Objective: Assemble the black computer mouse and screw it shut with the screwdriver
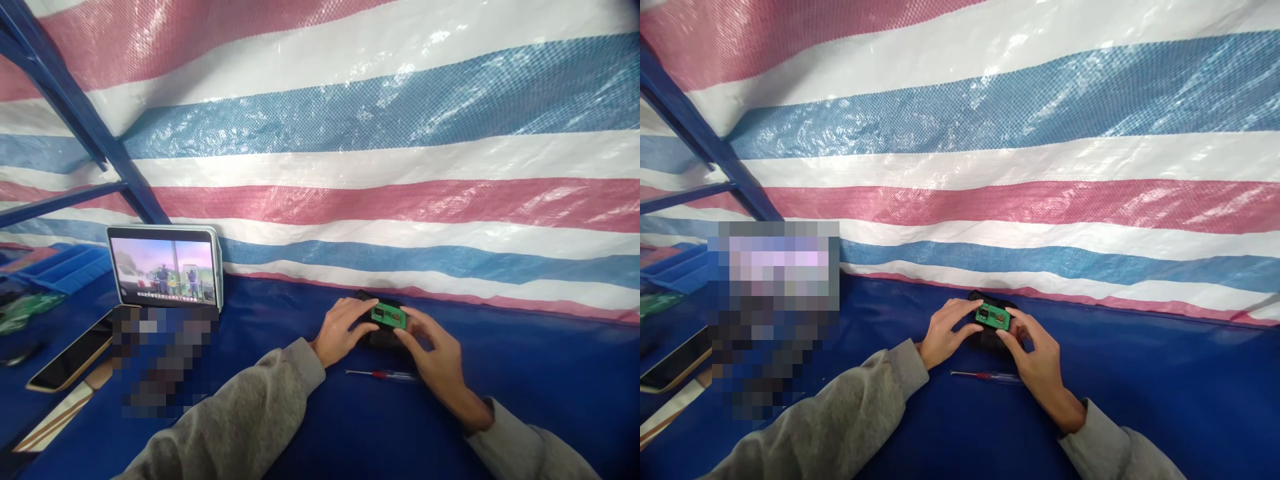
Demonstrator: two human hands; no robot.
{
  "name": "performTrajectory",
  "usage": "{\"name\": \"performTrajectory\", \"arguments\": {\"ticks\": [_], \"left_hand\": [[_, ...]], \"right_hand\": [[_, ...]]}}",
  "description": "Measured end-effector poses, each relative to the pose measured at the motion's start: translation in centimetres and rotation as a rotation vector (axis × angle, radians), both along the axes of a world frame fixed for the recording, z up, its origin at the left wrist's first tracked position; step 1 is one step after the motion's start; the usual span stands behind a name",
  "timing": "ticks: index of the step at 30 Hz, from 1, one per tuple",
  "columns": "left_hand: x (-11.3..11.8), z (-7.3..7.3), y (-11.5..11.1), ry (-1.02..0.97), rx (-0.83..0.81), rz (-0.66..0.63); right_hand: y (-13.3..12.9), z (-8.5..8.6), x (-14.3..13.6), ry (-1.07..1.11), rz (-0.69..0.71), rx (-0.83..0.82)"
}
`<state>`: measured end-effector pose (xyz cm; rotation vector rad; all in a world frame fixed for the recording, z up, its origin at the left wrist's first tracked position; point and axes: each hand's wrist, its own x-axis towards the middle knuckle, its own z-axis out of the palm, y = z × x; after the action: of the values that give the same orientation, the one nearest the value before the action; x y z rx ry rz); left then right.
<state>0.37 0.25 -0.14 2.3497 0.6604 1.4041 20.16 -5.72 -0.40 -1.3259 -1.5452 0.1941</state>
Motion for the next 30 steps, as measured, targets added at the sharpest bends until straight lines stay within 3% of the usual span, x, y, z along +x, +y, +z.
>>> {"name": "performTrajectory", "arguments": {"ticks": [4, 11, 19, 25, 30], "left_hand": [[0.1, 0.0, -0.1, 0.018, 0.043, -0.048], [0.1, -0.1, -0.2, 0.084, 0.071, 0.023], [0.0, 0.6, -0.4, 0.166, 0.144, 0.034], [0.0, 0.8, -0.7, 0.168, 0.141, 0.055], [-0.4, 0.5, -0.8, 0.322, 0.142, 0.07]], "right_hand": [[0.0, 0.3, 0.0, 0.097, 0.036, -0.058], [-0.3, 0.6, 0.0, -0.049, 0.027, -0.09], [-0.2, 1.0, -0.3, -0.064, 0.045, -0.088], [-0.5, 0.6, 0.3, -0.064, -0.031, -0.094], [-0.5, 0.4, 0.7, -0.071, -0.075, -0.101]]}}
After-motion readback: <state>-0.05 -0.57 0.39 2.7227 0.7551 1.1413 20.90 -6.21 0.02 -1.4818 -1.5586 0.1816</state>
